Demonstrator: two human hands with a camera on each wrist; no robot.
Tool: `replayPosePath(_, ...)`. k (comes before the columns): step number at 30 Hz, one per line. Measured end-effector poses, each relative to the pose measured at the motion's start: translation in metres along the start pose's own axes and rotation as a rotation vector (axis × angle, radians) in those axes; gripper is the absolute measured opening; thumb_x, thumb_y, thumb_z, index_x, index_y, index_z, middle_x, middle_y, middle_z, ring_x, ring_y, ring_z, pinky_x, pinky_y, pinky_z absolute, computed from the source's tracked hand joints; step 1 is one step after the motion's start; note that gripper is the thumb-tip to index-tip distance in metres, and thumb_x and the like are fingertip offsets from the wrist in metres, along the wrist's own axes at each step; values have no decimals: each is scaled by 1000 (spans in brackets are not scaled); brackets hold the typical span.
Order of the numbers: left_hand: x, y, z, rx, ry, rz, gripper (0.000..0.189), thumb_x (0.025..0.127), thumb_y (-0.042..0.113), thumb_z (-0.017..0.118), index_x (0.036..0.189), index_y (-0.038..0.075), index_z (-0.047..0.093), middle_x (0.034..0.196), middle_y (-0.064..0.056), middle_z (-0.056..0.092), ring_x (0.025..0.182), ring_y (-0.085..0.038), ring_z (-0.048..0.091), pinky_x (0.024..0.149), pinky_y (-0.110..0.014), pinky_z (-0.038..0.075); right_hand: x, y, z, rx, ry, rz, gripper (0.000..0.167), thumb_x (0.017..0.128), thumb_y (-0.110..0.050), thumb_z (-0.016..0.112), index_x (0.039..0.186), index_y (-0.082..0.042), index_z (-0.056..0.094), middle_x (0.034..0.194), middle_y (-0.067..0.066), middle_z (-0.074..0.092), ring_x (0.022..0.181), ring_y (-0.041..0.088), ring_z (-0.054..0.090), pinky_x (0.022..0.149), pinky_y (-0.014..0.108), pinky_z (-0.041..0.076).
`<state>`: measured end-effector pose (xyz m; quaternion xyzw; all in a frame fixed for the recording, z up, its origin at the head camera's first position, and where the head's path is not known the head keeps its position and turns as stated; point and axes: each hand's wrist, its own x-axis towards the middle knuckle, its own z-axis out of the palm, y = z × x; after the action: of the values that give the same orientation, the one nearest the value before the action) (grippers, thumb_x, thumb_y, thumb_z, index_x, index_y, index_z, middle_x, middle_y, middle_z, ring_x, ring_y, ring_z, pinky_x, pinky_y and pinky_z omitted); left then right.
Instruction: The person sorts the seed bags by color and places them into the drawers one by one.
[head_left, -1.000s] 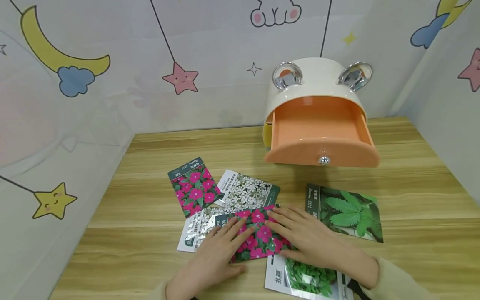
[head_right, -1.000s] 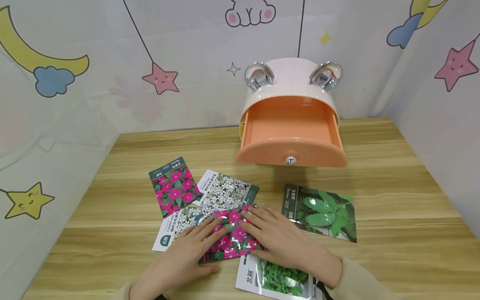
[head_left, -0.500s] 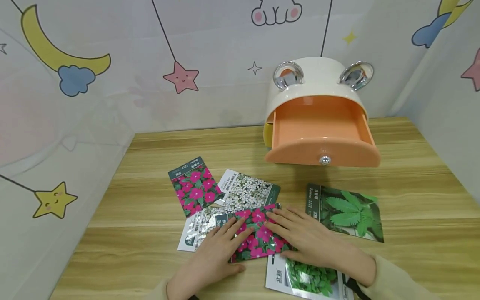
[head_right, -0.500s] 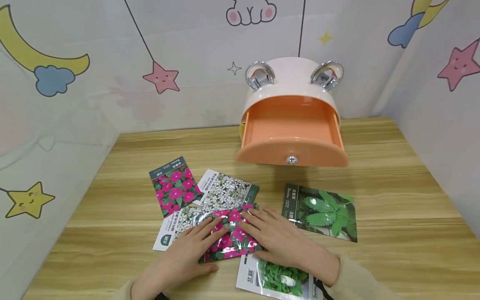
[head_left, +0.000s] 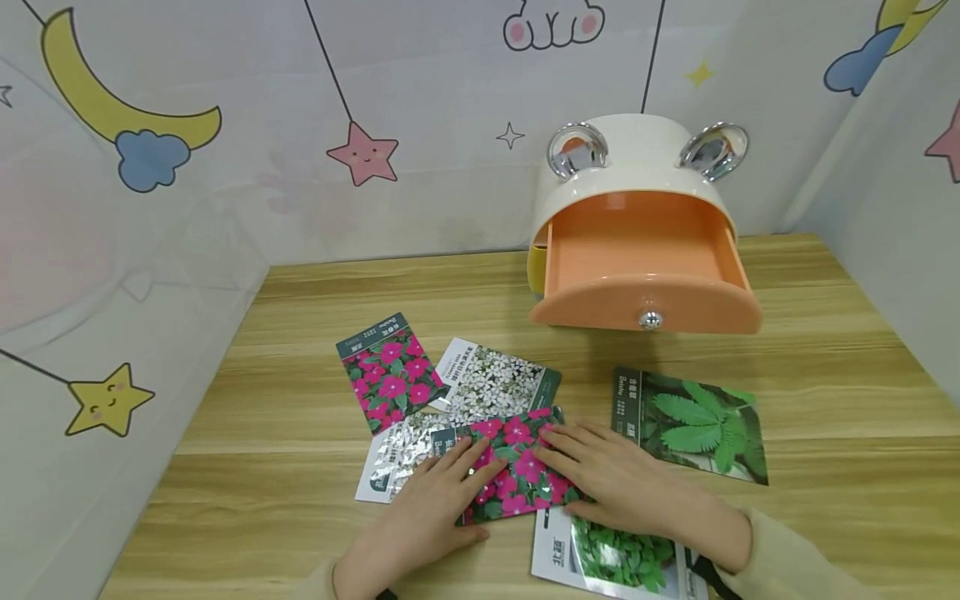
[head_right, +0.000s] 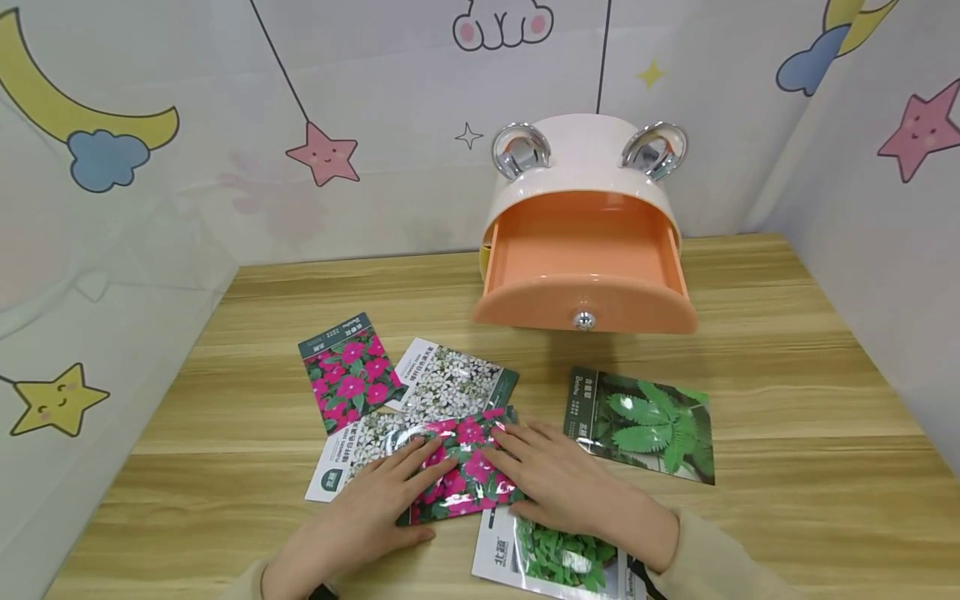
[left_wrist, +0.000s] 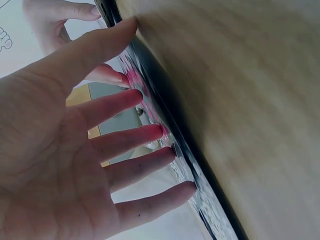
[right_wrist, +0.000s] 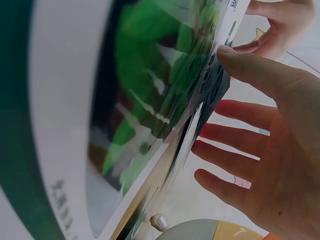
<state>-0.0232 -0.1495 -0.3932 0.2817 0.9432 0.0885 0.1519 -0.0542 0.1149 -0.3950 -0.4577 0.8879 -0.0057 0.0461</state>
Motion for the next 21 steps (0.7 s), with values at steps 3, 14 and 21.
replayPosePath(3, 0, 0, 0, 12, -6, 0, 73, 83, 47, 70, 147, 27, 40, 160, -5, 27, 144, -33, 32, 105, -61, 40, 0, -1, 0, 2, -3, 2, 69, 88, -52, 62, 143, -15, 46, 148, 8, 47, 135, 27, 46, 111, 46, 40)
replayPosePath(14, -2, 0, -2, 56, 2, 13, 68, 85, 43, 69, 146, 26, 43, 157, -8, 33, 142, -33, 35, 104, -58, 42, 0, -3, -1, 15, 6, 1, 55, 90, -46, 62, 134, -14, 56, 137, 6, 57, 126, 26, 55, 104, 44, 48)
replayPosePath(21, -5, 1, -5, 35, 21, 20, 59, 88, 36, 66, 143, 25, 47, 152, -9, 41, 139, -32, 41, 103, -58, 44, -2, -4, -3, 15, 52, -20, 46, 91, -40, 62, 127, -11, 62, 130, 7, 62, 120, 23, 59, 100, 40, 52)
